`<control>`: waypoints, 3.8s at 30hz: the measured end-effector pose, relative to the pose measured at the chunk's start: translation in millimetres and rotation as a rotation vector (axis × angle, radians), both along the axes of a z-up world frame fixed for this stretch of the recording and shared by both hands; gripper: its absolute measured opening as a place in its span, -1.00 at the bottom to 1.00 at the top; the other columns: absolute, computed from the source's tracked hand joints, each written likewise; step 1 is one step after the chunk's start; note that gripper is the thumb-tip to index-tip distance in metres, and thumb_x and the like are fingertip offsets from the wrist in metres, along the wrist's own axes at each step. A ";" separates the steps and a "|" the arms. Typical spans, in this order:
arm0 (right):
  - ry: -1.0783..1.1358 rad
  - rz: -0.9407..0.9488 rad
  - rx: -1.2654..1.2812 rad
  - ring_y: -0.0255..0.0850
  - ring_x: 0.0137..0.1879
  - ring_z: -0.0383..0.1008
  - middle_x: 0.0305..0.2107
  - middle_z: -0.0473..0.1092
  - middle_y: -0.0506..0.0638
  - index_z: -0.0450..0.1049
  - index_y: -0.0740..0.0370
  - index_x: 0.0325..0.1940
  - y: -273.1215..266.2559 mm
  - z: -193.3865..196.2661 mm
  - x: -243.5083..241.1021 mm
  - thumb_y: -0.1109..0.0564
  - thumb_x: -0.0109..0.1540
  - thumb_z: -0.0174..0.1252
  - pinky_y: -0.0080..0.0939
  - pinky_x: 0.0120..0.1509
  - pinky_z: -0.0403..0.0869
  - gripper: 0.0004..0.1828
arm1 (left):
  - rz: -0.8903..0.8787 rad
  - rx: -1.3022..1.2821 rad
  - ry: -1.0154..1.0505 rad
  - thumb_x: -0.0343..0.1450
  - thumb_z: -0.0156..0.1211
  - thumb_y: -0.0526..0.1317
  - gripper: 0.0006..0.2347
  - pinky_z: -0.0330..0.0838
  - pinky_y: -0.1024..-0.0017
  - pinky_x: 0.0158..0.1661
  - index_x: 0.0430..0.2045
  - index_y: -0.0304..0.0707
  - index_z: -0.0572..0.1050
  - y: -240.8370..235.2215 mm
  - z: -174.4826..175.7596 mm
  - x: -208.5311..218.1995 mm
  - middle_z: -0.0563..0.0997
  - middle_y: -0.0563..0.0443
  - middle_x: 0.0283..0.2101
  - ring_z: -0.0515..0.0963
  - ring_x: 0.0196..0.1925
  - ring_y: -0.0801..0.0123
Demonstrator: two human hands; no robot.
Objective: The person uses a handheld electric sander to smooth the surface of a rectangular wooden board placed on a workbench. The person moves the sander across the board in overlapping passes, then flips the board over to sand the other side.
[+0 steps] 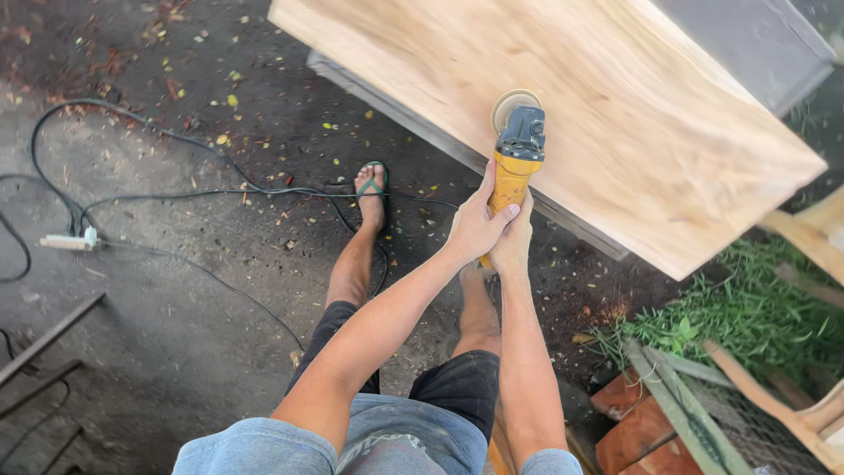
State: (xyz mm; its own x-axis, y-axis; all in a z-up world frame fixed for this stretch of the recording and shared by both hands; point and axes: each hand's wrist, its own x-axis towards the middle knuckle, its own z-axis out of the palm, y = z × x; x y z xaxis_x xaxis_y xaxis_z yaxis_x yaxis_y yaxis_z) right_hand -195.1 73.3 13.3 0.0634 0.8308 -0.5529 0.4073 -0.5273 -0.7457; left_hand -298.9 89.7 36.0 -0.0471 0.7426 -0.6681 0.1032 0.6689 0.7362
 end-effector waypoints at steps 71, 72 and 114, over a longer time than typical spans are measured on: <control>0.099 -0.048 0.102 0.14 0.19 0.54 0.08 0.47 0.30 0.07 0.27 0.48 28.5 29.3 -91.8 0.10 0.22 0.32 -0.03 0.21 0.51 -0.17 | 0.129 0.190 -0.362 0.48 0.18 -0.33 -0.21 0.34 0.47 0.27 0.49 -0.46 -0.29 5.7 -34.6 -85.9 0.33 -0.24 0.38 0.42 0.33 0.36; 0.086 -0.049 0.128 0.14 0.19 0.54 0.08 0.46 0.30 0.07 0.28 0.47 24.9 25.2 -84.4 0.11 0.21 0.34 -0.03 0.21 0.50 -0.16 | 0.129 0.205 -0.366 0.49 0.19 -0.34 -0.22 0.33 0.47 0.29 0.50 -0.46 -0.28 5.0 -37.5 -78.0 0.31 -0.23 0.40 0.41 0.34 0.36; 0.106 -0.246 0.087 0.04 0.20 0.53 0.11 0.46 0.21 0.06 0.21 0.48 -25.2 17.5 120.5 0.10 0.24 0.30 -0.06 0.22 0.48 -0.20 | -0.134 0.138 -0.199 0.48 0.21 -0.32 -0.23 0.47 0.49 0.12 0.51 -0.41 -0.22 -31.0 -41.5 126.5 0.50 -0.20 0.26 0.55 0.14 0.44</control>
